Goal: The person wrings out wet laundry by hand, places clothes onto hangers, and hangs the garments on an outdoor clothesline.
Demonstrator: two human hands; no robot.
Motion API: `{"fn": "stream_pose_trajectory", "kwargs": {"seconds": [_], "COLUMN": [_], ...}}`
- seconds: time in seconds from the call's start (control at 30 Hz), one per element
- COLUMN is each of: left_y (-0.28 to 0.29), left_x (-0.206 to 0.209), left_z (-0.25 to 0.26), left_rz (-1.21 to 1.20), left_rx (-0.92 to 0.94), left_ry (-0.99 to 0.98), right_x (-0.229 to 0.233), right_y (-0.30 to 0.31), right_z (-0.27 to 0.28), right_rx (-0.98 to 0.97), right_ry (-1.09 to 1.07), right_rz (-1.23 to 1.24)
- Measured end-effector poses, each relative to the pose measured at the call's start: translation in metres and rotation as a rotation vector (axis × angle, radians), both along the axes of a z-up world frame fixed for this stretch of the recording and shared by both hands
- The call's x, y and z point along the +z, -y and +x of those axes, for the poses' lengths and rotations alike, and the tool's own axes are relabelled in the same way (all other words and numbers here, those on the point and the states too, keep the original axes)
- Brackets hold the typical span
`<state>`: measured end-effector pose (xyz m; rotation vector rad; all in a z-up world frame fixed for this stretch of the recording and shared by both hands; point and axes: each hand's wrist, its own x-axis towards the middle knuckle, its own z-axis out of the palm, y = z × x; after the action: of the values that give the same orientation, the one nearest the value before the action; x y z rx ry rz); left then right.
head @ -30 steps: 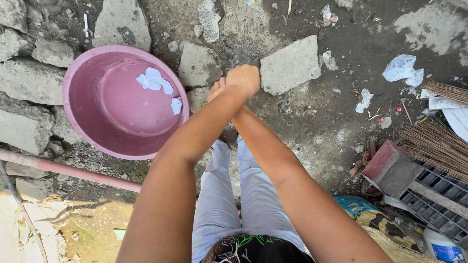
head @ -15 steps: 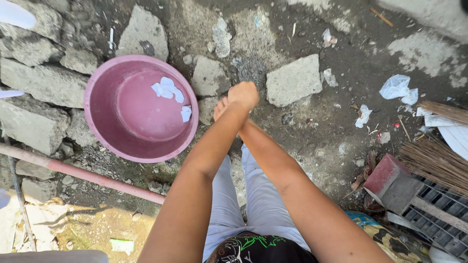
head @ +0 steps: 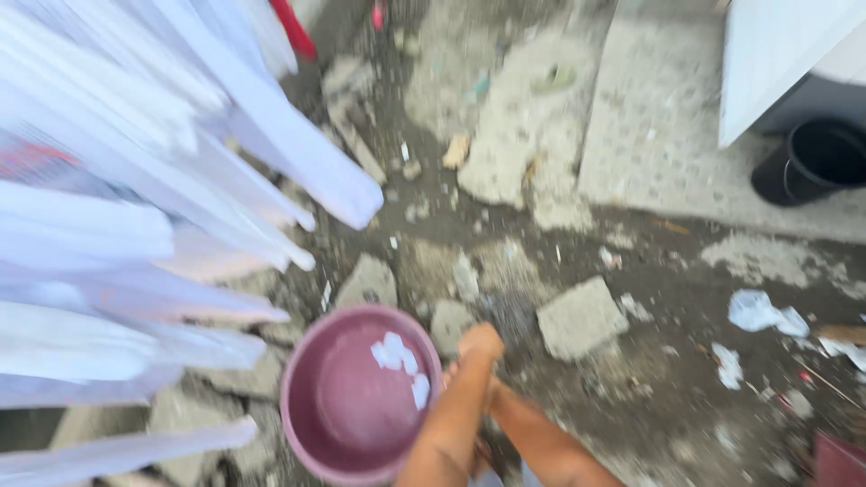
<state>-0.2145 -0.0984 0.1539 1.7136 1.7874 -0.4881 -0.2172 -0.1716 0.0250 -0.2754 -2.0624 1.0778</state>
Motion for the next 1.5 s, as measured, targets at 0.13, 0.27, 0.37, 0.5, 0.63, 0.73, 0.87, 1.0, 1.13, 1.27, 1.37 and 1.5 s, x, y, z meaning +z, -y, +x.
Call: {"fn": "stream_pose_trajectory", "kwargs": {"seconds": [0.13,0.27,0.37,0.5,0.63,0.73,0.87,1.0,1.13,1.27,1.37,1.5], "left_y": [0.015,0.019,0.006,-0.034,-0.091,-0.086,-0.028,0.004,0.025,0.033,0.032,0.029], "left_x": [0.048,0.081,0.088,0.083,0.115,0.167,0.214,0.232,0.252,0.256,0.256,0.256], "left_z": [-0.007,-0.01,-0.025,-0.056,-0.102,-0.161,-0.178,-0.183,-0.212,-0.231,-0.237,-0.243], "left_rz": [0.044,0.147,0.193,0.301,0.234,-0.067,0.167,0.351,0.413,0.528,0.567,0.663], "left_rx": [-0.086,-0.072,-0.055,0.113,0.237,0.484,0.402,0.595,0.852,0.745,0.679,0.665], "left_ry": [-0.022,0.011,0.018,0.164,0.607,1.242,1.558,1.641,1.697,1.937,2.009,1.991], "right_x": [0.073,0.111,0.116,0.163,0.25,0.287,0.31,0.331,0.342,0.333,0.323,0.323], "right_y": [0.005,0.0,-0.017,-0.028,-0.017,-0.015,-0.056,-0.052,-0.037,-0.027,-0.03,-0.042], "right_z": [-0.01,-0.015,-0.011,0.006,0.018,0.02,0.017,0.016,0.021,0.021,0.023,0.04], "right_rx": [-0.775,-0.82,-0.726,-0.496,-0.568,-0.931,-0.664,-0.297,0.04,0.002,-0.083,-0.341], "right_ry": [0.404,0.483,0.461,0.385,0.222,-0.142,-0.708,-0.66,-0.634,-0.492,-0.478,-0.45], "right_rz": [0.96,1.019,1.078,1.104,0.909,0.59,-0.478,-1.364,-1.314,-1.119,-1.105,-1.015]}}
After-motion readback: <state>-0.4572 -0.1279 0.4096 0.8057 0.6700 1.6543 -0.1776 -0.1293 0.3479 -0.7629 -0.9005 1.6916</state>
